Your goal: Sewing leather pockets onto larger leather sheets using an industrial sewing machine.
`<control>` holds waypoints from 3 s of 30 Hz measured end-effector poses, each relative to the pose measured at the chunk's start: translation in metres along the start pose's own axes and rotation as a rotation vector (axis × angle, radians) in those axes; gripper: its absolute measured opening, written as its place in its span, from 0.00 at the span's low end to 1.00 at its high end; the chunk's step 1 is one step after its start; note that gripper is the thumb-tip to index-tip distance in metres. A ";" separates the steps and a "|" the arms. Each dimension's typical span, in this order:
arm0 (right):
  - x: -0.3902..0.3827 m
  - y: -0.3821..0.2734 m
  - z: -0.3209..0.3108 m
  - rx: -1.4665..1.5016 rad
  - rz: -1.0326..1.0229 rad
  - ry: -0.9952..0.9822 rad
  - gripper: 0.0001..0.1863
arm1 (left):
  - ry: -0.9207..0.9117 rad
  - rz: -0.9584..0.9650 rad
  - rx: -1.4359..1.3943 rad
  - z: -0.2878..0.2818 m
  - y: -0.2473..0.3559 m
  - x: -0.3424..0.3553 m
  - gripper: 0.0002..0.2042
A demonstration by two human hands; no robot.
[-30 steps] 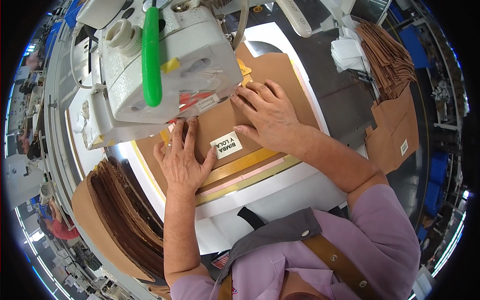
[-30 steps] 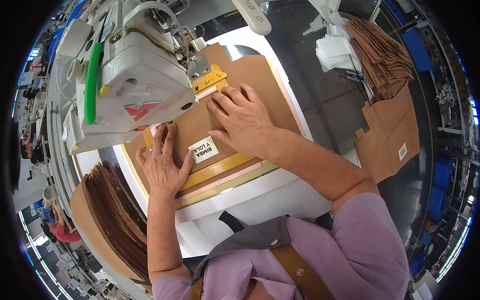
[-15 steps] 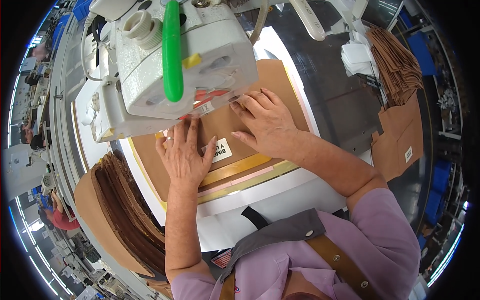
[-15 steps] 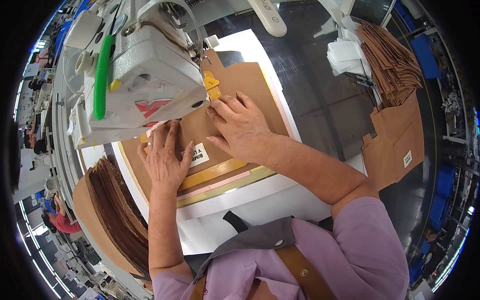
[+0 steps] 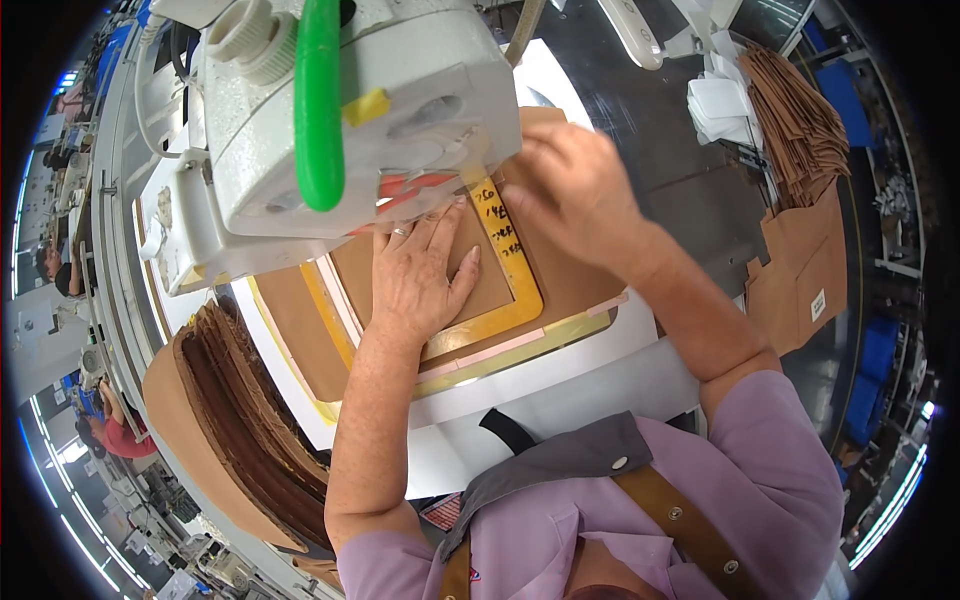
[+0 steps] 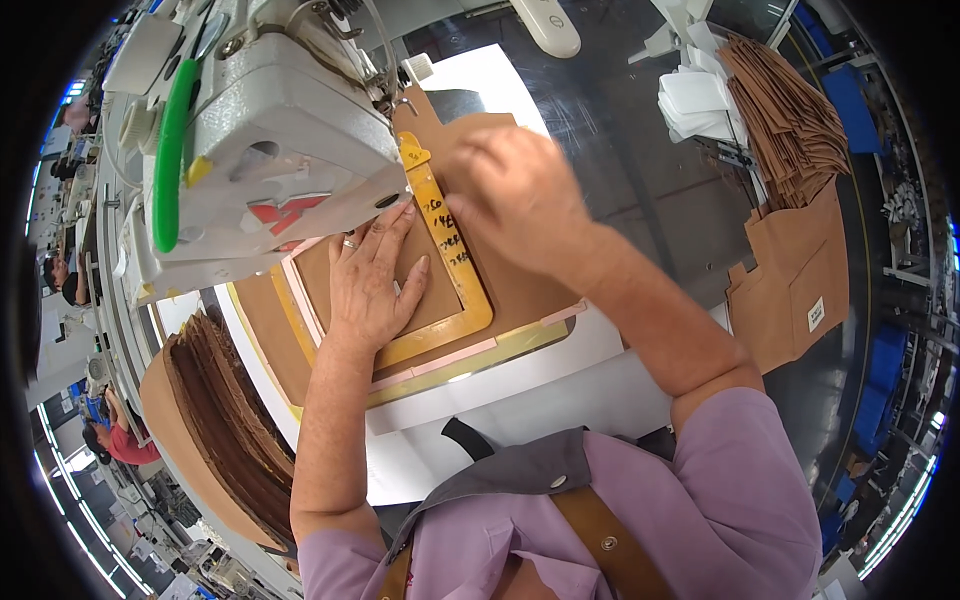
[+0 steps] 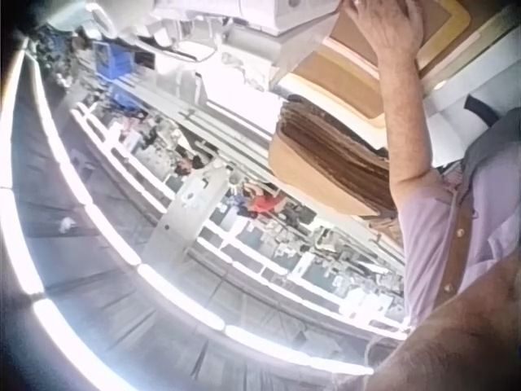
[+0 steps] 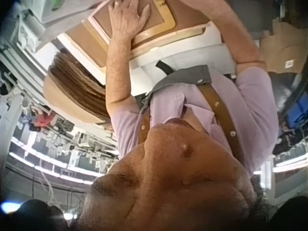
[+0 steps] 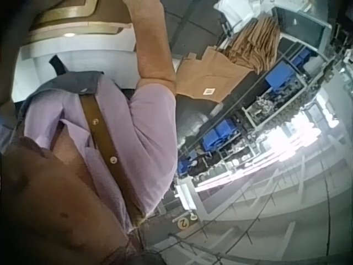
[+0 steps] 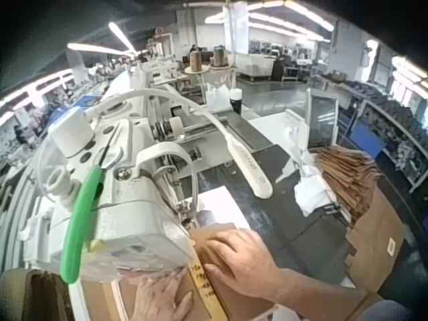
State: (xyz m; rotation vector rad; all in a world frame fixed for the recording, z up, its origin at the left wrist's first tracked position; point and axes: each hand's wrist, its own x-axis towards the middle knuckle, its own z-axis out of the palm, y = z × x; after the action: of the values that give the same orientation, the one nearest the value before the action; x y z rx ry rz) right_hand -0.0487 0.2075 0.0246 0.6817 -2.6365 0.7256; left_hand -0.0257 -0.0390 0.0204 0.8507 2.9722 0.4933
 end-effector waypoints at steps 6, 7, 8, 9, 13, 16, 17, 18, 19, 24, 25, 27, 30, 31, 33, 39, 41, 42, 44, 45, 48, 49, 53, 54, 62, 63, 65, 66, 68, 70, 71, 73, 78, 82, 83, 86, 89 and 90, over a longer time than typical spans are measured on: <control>0.009 0.045 0.009 -0.174 0.212 0.110 0.29 | -0.026 -0.028 -0.006 0.001 0.002 0.001 0.30; 0.011 0.045 0.012 -0.177 0.249 0.102 0.30 | -0.029 -0.027 -0.006 0.001 0.001 0.001 0.30; 0.012 0.045 0.014 -0.181 0.285 0.094 0.32 | -0.018 -0.011 0.001 0.000 0.001 0.001 0.30; 0.013 0.044 0.014 -0.181 0.288 0.093 0.32 | -0.007 0.006 0.009 0.000 0.001 0.001 0.30; 0.018 0.041 0.013 -0.140 0.366 0.017 0.27 | 0.036 0.031 0.020 0.004 0.000 0.000 0.30; 0.014 0.046 0.019 -0.130 0.284 0.046 0.23 | 0.054 0.041 0.035 0.006 -0.001 -0.001 0.31; 0.013 0.048 0.021 -0.096 0.220 0.091 0.20 | 0.049 0.034 0.017 0.005 -0.001 -0.001 0.31; 0.012 0.050 0.022 -0.095 0.224 0.091 0.20 | 0.044 0.026 0.000 0.005 0.000 0.000 0.31; 0.012 0.050 0.022 -0.076 0.220 0.085 0.17 | 0.040 0.026 0.001 0.005 -0.001 0.000 0.31; 0.012 0.052 0.026 -0.023 0.222 0.082 0.11 | 0.033 0.024 -0.013 0.003 0.001 0.002 0.30; 0.012 0.053 0.026 -0.018 0.216 0.088 0.11 | 0.029 0.027 -0.015 0.002 0.001 0.002 0.30; 0.011 0.053 0.026 -0.016 0.215 0.093 0.11 | 0.069 0.067 -0.052 0.002 -0.001 0.003 0.30; 0.011 0.053 0.028 -0.014 0.162 0.154 0.14 | 0.093 0.068 -0.038 0.001 -0.003 0.002 0.30; 0.011 0.054 0.029 -0.014 0.148 0.171 0.14 | 0.093 0.069 -0.040 0.001 -0.003 0.003 0.30; 0.011 0.055 0.029 -0.016 0.135 0.186 0.14 | 0.108 0.085 0.030 0.001 -0.001 0.005 0.30; 0.011 0.055 0.030 0.025 0.206 0.112 0.10 | 0.116 0.048 -0.022 0.006 0.001 0.003 0.31; 0.012 0.054 0.029 0.028 0.219 0.105 0.11 | 0.104 0.038 -0.013 0.005 0.001 0.002 0.31; 0.013 0.054 0.029 0.027 0.218 0.105 0.11 | 0.092 0.031 -0.004 0.004 0.001 0.002 0.31; 0.012 0.053 0.026 0.003 0.220 0.089 0.10 | 0.080 0.013 -0.027 0.004 0.001 0.001 0.31; 0.011 0.052 0.023 0.002 0.218 0.086 0.10 | 0.068 -0.001 -0.049 0.003 0.002 0.001 0.31; 0.010 0.047 0.021 0.173 0.294 0.116 0.08 | 0.076 0.007 -0.045 0.008 0.001 0.001 0.30; 0.009 0.041 0.018 0.072 0.156 0.242 0.09 | 0.078 0.005 -0.046 0.008 0.002 0.001 0.30; -0.009 -0.004 -0.009 0.048 -0.214 0.073 0.07 | 0.112 0.019 0.022 0.007 0.005 -0.001 0.30; -0.016 -0.015 -0.012 0.162 -0.366 -0.139 0.07 | 0.111 0.022 0.034 0.007 0.005 -0.001 0.30; -0.039 -0.038 -0.003 0.220 -0.531 -0.260 0.10 | 0.129 0.004 0.070 0.008 0.005 -0.001 0.28; -0.038 -0.038 -0.003 0.221 -0.500 -0.261 0.11 | 0.137 0.007 0.075 0.008 0.006 0.000 0.27; -0.041 -0.038 -0.001 0.219 -0.495 -0.257 0.11 | 0.170 0.016 0.090 0.008 0.007 0.000 0.26; -0.042 -0.038 0.000 0.217 -0.484 -0.252 0.12 | 0.200 0.030 0.105 0.008 0.007 0.000 0.25; -0.044 -0.037 0.004 0.181 -0.496 -0.187 0.09 | 0.208 0.030 0.109 0.009 0.008 0.000 0.25; -0.044 -0.037 0.005 0.145 -0.508 -0.121 0.06 | 0.217 0.032 0.113 0.008 0.009 0.000 0.25; -0.044 -0.037 0.005 0.130 -0.508 -0.110 0.06 | 0.224 0.016 0.127 0.008 0.009 0.001 0.25; -0.044 -0.037 0.004 0.112 -0.508 -0.100 0.06 | 0.232 0.000 0.139 0.007 0.010 0.001 0.25; -0.048 -0.032 0.006 0.107 -0.503 -0.110 0.10 | 0.243 0.018 0.003 -0.005 0.010 -0.016 0.20; -0.049 -0.031 0.006 0.115 -0.491 -0.111 0.11 | 0.078 0.239 -0.137 -0.011 0.009 -0.044 0.16; -0.049 -0.030 0.007 0.110 -0.508 -0.105 0.11 | 0.054 0.225 -0.131 -0.010 0.013 -0.047 0.15; -0.050 -0.029 0.005 0.132 -0.498 -0.107 0.11 | 0.031 0.208 -0.099 -0.009 0.016 -0.045 0.14; -0.048 -0.033 0.002 0.192 -0.421 -0.100 0.10 | 0.045 0.202 -0.070 -0.009 0.016 -0.041 0.13; -0.048 -0.034 0.002 0.222 -0.369 -0.086 0.08 | 0.058 0.202 -0.069 -0.010 0.016 -0.041 0.13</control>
State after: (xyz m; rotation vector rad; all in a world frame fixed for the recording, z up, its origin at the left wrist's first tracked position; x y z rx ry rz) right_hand 0.0086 0.1974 0.0162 1.2460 -2.4189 0.8964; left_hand 0.0165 -0.0497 0.0314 1.1548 2.9152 0.6335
